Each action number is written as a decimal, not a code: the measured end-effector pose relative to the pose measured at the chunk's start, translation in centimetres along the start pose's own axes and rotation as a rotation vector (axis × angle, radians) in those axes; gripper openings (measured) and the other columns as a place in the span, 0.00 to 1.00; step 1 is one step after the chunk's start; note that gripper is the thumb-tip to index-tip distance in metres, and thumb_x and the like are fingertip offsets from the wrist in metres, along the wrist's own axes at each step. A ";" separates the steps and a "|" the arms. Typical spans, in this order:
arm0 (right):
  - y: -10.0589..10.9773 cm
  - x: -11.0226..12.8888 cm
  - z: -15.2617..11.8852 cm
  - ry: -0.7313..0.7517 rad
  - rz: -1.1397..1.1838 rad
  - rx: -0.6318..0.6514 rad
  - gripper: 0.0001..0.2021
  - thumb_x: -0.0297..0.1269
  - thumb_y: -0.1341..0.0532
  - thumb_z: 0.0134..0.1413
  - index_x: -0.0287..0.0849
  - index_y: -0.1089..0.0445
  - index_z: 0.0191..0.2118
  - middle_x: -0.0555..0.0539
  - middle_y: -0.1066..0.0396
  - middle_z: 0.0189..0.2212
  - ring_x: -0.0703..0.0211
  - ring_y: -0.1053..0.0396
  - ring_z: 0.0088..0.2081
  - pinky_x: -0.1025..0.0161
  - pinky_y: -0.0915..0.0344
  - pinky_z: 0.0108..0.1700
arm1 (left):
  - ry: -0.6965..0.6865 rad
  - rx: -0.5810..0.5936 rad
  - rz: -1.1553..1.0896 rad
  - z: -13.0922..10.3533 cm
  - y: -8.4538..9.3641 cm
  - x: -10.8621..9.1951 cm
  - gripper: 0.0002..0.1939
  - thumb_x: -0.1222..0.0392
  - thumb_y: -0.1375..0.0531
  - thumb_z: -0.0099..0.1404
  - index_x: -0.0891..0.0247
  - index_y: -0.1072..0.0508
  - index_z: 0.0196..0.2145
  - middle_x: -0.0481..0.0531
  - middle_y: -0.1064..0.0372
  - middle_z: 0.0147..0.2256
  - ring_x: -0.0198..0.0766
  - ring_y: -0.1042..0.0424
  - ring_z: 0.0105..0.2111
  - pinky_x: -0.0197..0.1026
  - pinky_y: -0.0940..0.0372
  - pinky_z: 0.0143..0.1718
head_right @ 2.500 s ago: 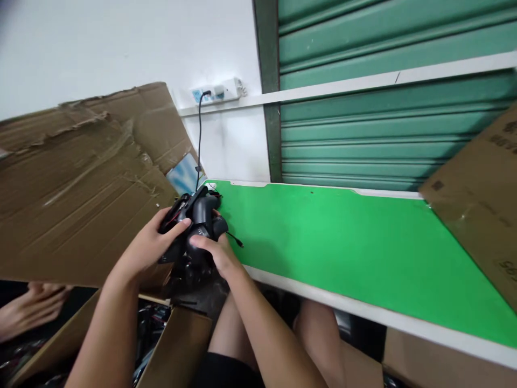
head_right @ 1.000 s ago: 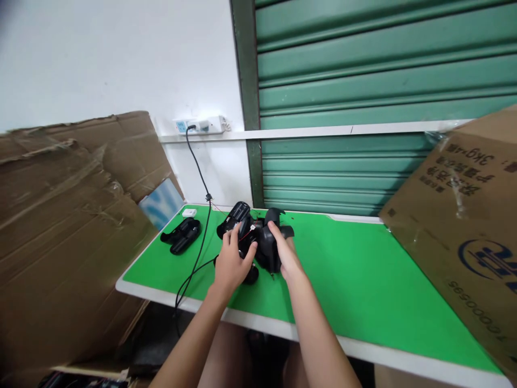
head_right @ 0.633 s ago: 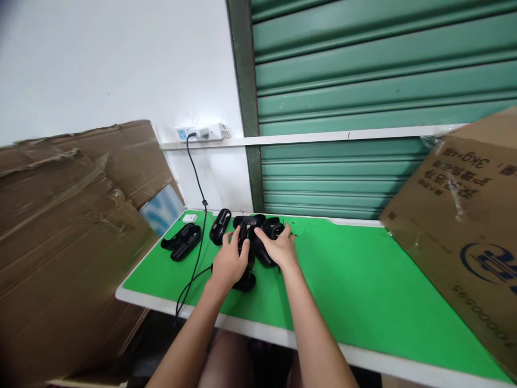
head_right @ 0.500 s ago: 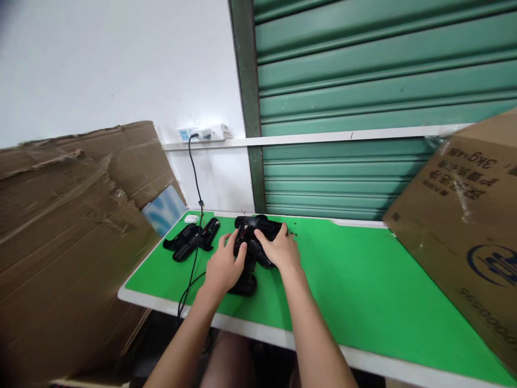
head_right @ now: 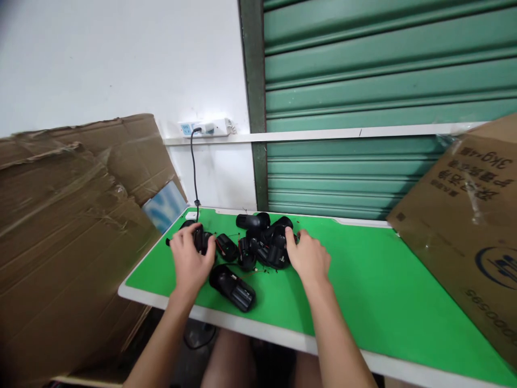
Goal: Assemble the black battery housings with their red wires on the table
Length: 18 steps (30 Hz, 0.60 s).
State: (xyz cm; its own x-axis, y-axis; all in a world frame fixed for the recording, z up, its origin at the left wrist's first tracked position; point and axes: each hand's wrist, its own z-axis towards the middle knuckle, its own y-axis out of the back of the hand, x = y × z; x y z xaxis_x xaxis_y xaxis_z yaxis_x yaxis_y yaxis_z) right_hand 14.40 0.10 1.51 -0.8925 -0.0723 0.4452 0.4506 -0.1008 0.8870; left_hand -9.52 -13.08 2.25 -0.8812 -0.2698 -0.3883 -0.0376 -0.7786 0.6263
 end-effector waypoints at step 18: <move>-4.2 -3.6 0.0 0.209 0.502 -0.214 0.23 0.52 0.50 0.63 0.41 0.28 0.49 0.47 0.29 0.27 0.52 0.31 0.30 0.58 0.38 0.36 | -0.074 -0.104 0.149 -0.9 -2.3 3.0 0.20 0.55 0.47 0.74 0.53 0.24 0.58 0.65 0.40 0.64 0.58 0.37 0.60 0.64 0.45 0.59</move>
State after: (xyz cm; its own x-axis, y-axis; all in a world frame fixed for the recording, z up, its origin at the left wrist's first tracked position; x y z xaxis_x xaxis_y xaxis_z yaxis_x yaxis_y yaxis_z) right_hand 15.74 0.83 -3.87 -0.5555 -0.3553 0.7518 0.8308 -0.1997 0.5195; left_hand -11.63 -12.57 -1.00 -0.9057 -0.3468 -0.2438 0.1408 -0.7885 0.5987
